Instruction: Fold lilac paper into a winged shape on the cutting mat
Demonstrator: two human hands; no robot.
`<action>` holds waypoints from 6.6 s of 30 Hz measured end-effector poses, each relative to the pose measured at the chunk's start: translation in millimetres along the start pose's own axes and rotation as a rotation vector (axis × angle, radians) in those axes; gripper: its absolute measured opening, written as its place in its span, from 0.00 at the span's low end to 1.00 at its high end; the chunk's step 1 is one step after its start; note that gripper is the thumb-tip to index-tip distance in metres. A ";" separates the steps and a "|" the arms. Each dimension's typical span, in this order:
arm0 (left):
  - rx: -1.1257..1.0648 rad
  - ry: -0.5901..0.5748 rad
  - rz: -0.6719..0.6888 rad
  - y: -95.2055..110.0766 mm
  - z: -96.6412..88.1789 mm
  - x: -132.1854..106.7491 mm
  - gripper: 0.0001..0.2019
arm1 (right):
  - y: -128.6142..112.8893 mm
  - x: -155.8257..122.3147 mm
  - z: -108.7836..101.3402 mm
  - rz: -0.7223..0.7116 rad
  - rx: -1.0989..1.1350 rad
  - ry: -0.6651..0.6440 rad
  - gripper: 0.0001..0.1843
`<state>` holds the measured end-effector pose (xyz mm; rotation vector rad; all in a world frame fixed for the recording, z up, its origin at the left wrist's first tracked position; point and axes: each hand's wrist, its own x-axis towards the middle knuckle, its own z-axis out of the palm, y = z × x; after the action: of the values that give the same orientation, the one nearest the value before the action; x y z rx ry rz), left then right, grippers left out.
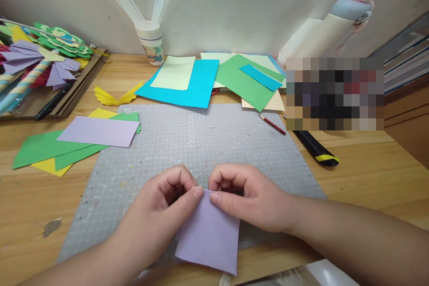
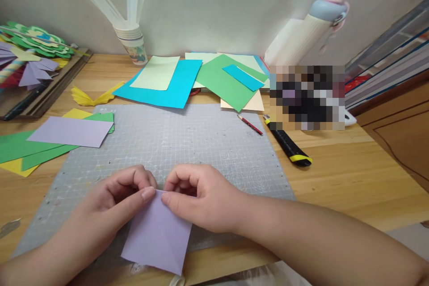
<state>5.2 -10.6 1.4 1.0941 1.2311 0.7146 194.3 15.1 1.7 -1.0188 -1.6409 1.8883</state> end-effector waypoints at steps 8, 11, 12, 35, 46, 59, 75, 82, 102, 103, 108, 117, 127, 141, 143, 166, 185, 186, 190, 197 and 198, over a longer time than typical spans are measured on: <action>0.068 -0.090 0.034 -2.0 3.1 -1.6 0.16 | 2.9 -1.1 2.0 -0.021 -0.061 0.008 0.04; 0.004 -0.045 0.035 -3.2 0.1 -1.6 0.16 | 3.8 -0.7 -0.1 -0.047 -0.077 0.024 0.05; -0.029 -0.016 0.038 -3.8 -1.6 -1.3 0.15 | 3.7 -0.3 -1.1 -0.053 -0.071 0.039 0.05; 0.248 0.246 0.396 -6.9 -9.6 -1.5 0.04 | 5.0 1.3 -3.7 -0.062 0.043 0.126 0.09; 0.458 0.170 0.506 -3.0 -5.6 1.9 0.04 | 5.2 0.4 -3.4 -0.097 -0.104 0.108 0.08; 0.414 0.159 0.446 0.5 -2.9 1.6 0.06 | 4.5 -1.8 -1.9 -0.162 -0.122 0.141 0.04; 0.451 0.202 0.659 -6.7 -8.2 2.8 0.13 | 7.4 1.1 -4.6 -0.182 -0.129 0.190 0.05; 0.465 0.181 0.644 -8.0 -10.1 1.5 0.18 | 5.3 0.1 -4.0 -0.165 -0.115 0.165 0.03; 0.461 0.183 0.619 -4.8 -7.4 1.3 0.15 | 4.9 0.5 -4.6 -0.152 -0.001 0.133 0.09; 0.463 0.180 0.619 -5.0 -7.5 0.8 0.15 | 5.0 0.6 -5.1 -0.144 0.023 0.129 0.11; 0.481 0.160 0.619 -6.5 -8.4 -0.7 0.15 | 6.1 2.1 -8.5 -0.056 0.129 0.090 0.14; 0.468 0.144 0.646 -6.1 -8.1 -0.4 0.15 | 4.4 3.9 -8.6 -0.037 0.116 0.089 0.14; 0.475 0.146 0.622 -4.1 -6.2 -0.3 0.14 | 9.0 -1.0 -3.9 -0.227 -0.210 0.272 0.06; 0.428 0.160 0.531 -2.6 -5.7 2.0 0.07 | 11.4 2.9 -6.5 -0.188 -0.048 0.179 0.04; 0.434 0.130 0.525 -2.3 -4.9 2.0 0.07 | 12.0 1.9 -5.7 -0.196 -0.047 0.180 0.06; 0.091 0.015 0.060 -5.5 -5.0 5.3 0.12 | 10.9 -1.2 -2.3 -0.280 -0.160 0.255 0.08; 0.094 0.028 0.190 -4.5 -2.9 6.6 0.09 | 12.0 -5.3 -2.4 -0.327 -0.188 0.220 0.12; 0.102 0.029 0.196 -4.2 -2.5 6.3 0.09 | 11.7 -5.3 -2.3 -0.321 -0.201 0.227 0.12; 0.146 0.043 0.206 -4.0 -1.1 5.1 0.08 | 13.0 -4.6 -1.6 -0.296 -0.223 0.217 0.12; 0.165 0.090 0.110 -2.6 -3.4 3.5 0.07 | 13.9 -3.9 -1.5 -0.432 -0.208 0.332 0.14; 0.161 0.101 0.106 -2.0 -4.5 2.8 0.08 | 13.0 -3.7 -1.5 -0.445 -0.204 0.347 0.13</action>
<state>1.3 -7.6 -1.3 1.2762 1.3423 0.7689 199.6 10.7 -10.0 -0.9021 -1.6975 1.2049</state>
